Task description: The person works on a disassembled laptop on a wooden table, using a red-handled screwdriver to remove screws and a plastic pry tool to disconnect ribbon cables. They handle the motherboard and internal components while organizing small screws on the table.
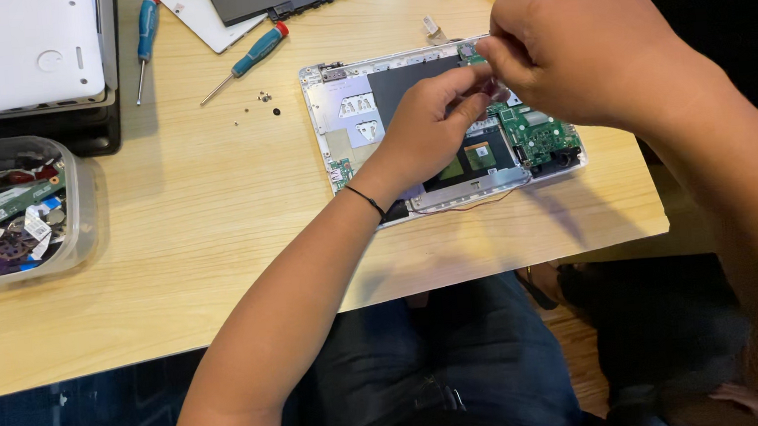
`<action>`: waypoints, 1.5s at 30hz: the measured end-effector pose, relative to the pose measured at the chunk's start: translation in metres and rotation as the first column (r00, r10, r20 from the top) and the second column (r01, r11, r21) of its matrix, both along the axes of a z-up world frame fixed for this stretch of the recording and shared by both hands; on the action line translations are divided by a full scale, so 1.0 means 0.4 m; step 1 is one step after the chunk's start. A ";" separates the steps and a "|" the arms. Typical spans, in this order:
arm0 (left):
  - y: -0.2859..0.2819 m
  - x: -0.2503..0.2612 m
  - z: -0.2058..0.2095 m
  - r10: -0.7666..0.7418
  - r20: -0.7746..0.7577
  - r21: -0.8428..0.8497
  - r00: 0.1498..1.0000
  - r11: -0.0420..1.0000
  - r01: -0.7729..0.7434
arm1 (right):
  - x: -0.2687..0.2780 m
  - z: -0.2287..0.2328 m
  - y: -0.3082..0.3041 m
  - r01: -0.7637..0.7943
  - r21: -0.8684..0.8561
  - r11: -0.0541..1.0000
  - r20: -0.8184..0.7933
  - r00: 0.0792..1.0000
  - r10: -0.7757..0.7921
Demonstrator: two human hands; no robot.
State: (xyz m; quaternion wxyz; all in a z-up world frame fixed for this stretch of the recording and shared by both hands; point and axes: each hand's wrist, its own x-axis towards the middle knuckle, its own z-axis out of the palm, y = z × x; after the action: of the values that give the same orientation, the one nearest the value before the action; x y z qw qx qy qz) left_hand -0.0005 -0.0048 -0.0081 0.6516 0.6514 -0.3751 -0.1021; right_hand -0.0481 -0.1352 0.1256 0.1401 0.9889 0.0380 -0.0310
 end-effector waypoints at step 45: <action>0.009 0.041 0.014 0.008 -0.024 0.046 1.000 0.999 -0.007 | 0.015 0.031 0.043 -0.072 0.123 0.990 -0.103 0.991 0.085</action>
State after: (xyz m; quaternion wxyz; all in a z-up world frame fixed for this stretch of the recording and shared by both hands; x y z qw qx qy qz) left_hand 0.0158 -0.0010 -0.0025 0.6415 0.6661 -0.3624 -0.1161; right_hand -0.0419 -0.1182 0.1381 0.0799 0.9901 0.0862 -0.0767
